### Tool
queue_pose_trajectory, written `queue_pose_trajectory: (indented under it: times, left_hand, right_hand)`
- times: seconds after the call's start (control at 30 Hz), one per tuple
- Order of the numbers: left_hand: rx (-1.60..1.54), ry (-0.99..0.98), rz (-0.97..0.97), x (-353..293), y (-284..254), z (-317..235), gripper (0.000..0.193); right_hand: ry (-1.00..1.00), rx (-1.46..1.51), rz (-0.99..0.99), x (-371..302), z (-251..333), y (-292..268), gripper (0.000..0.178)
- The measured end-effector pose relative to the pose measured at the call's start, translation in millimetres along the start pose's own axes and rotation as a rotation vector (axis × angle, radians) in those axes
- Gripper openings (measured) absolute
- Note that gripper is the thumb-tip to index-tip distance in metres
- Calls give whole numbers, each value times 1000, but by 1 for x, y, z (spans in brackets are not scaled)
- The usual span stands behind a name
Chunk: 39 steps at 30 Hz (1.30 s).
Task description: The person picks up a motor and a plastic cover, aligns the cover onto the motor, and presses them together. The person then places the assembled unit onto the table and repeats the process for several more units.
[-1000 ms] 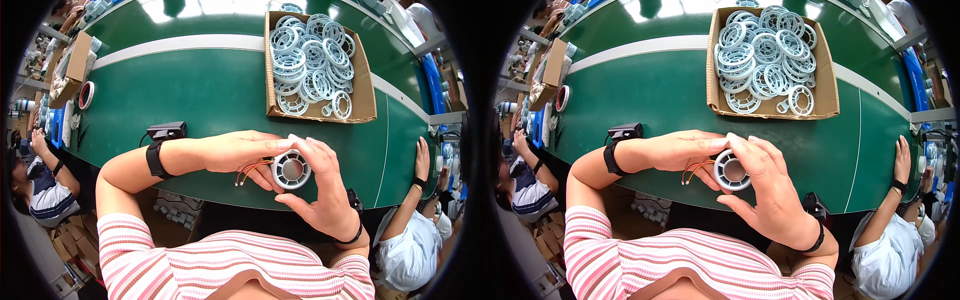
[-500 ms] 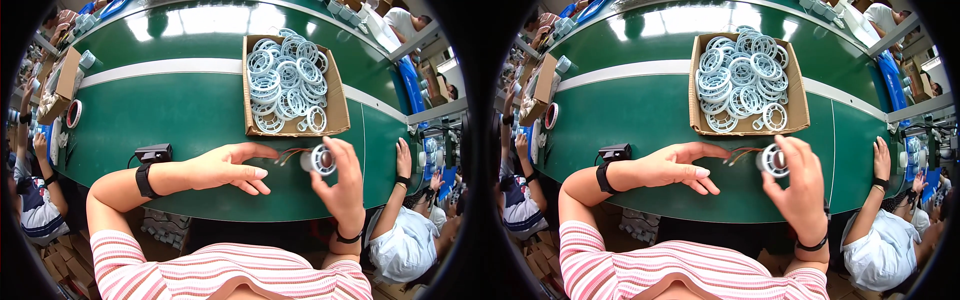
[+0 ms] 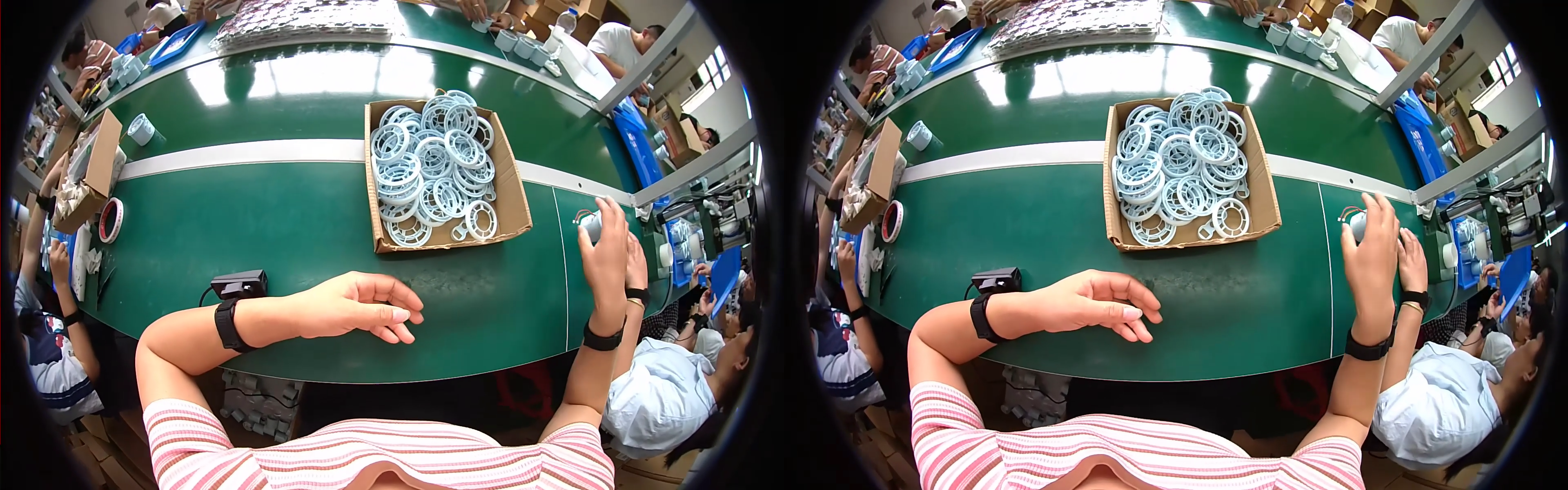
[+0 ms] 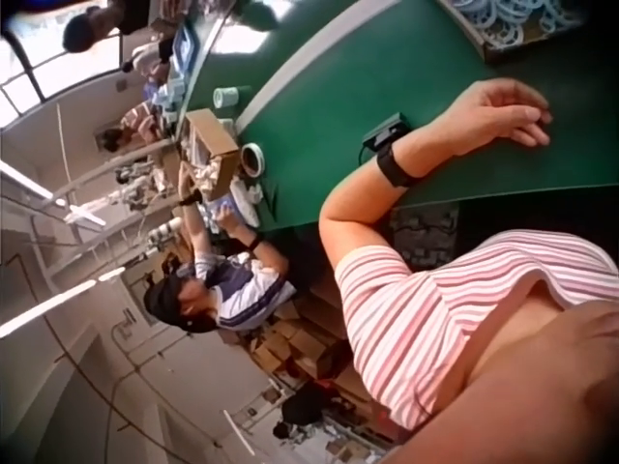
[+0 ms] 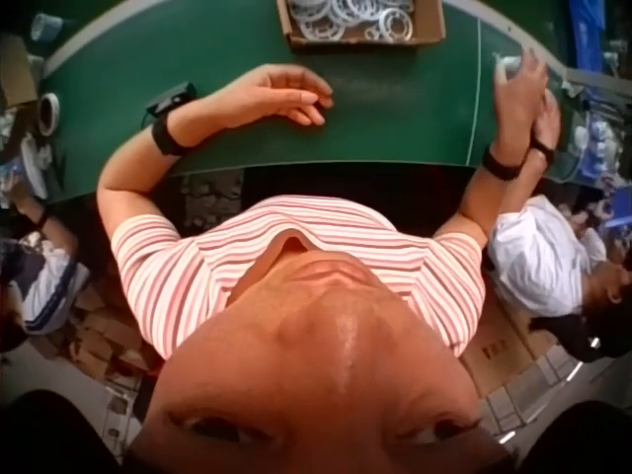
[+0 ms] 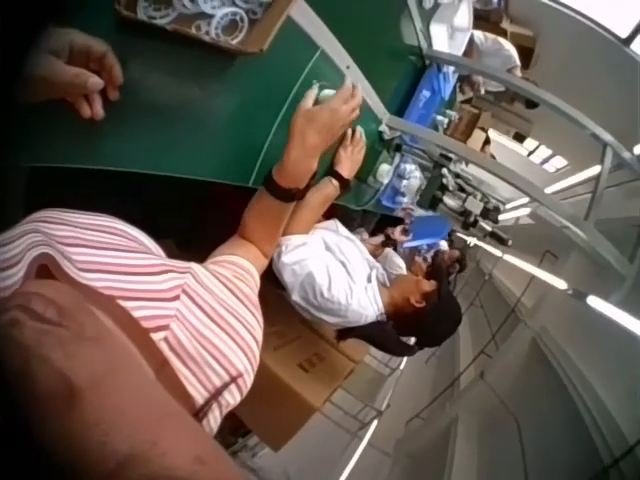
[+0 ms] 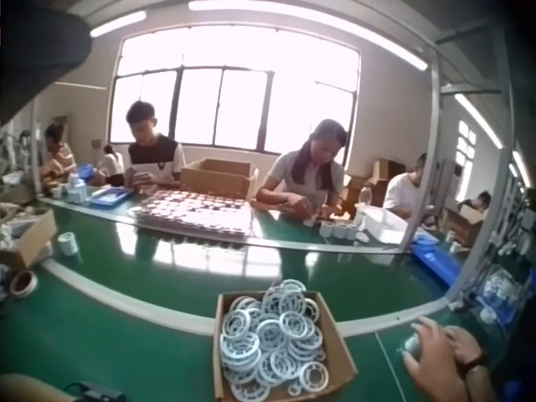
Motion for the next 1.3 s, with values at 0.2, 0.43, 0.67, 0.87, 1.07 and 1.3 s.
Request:
queue_pose_trajectory:
  times: [0.2, 0.43, 0.67, 0.87, 1.07, 1.3]
  left_hand:
    - [17, -2, -9, -3, -3, 3, 35]
    - [39, -3, -1, -2, -2, 2, 34]
    - [51, 45, 36, -1, -9, 2, 36]
    - [8, 38, 74, 3, -12, 8, 37]
    - [22, -19, 99, 4, -13, 3, 39]
    - [-23, -150, 91, -4, -14, 7, 38]
  right_hand:
    - [-53, 689, 421, 34, 82, -41, 31]
    - [-142, 578, 452, 141, 87, -16, 34]
    - [-493, 570, 454, 209, 115, 83, 57]
    - [-540, 456, 741, 289, 142, 108, 72]
    - [-328, 423, 532, 374, 204, 169, 72]
    - [-195, 452, 416, 437, 233, 245, 66]
Point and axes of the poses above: each hand's wrist, its own x-axis towards the middle knuckle, its own y-axis out of the palm, z = x × y, the point moved 1 cm from there along x, towards the middle knuckle, and after that the axes turned 6 degrees about -x, right-handed, at the moved point
